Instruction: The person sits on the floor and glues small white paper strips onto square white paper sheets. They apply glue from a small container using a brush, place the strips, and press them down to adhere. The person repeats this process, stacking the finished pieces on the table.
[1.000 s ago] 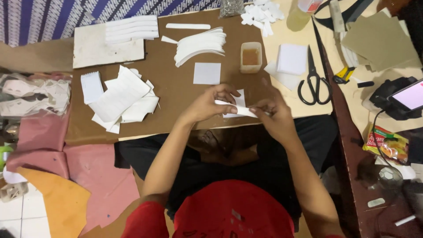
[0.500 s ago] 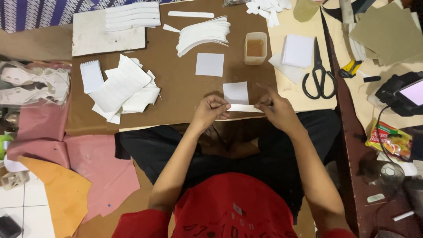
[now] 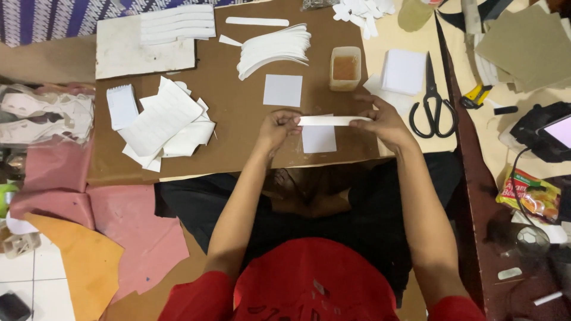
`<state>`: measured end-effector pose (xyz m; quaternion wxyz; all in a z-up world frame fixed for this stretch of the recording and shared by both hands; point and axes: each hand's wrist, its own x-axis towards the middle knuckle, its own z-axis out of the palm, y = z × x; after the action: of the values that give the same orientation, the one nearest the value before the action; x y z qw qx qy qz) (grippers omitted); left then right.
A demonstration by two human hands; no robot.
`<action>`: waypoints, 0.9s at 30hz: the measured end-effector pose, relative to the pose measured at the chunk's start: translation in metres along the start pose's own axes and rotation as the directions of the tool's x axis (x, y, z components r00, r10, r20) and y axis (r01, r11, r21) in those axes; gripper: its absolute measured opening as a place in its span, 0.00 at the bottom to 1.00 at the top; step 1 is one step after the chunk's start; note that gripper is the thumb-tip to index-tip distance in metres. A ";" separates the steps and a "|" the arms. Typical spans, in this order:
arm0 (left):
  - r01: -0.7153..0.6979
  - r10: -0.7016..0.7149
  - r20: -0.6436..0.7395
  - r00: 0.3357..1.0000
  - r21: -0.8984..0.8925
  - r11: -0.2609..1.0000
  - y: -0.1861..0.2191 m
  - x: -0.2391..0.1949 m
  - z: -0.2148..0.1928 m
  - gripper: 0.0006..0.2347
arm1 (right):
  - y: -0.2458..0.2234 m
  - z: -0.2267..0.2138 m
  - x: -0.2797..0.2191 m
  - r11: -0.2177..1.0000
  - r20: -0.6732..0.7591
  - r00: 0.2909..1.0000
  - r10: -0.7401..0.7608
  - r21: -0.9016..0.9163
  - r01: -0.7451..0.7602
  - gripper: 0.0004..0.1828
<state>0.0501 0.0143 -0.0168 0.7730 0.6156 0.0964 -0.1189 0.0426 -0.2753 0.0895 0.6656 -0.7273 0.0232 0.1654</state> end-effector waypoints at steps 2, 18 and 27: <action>0.004 -0.003 0.023 1.000 -0.047 0.999 0.004 -0.005 0.006 0.12 | 0.017 0.000 0.003 0.972 -0.053 0.998 0.021 0.234 -0.008 0.36; -0.081 0.080 0.020 0.997 0.058 0.995 0.014 0.002 0.017 0.10 | 0.054 0.047 0.015 0.899 -0.324 0.944 0.055 0.428 0.094 0.29; -0.014 0.142 -0.179 0.974 0.574 0.818 -0.044 0.033 -0.003 0.07 | 0.076 0.057 0.030 0.972 -0.403 0.915 0.025 0.223 0.071 0.31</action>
<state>0.0679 0.0056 -0.0678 0.5432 0.8307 0.1135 -0.0437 0.0401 -0.2231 0.0046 0.7292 -0.6628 0.1703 0.0004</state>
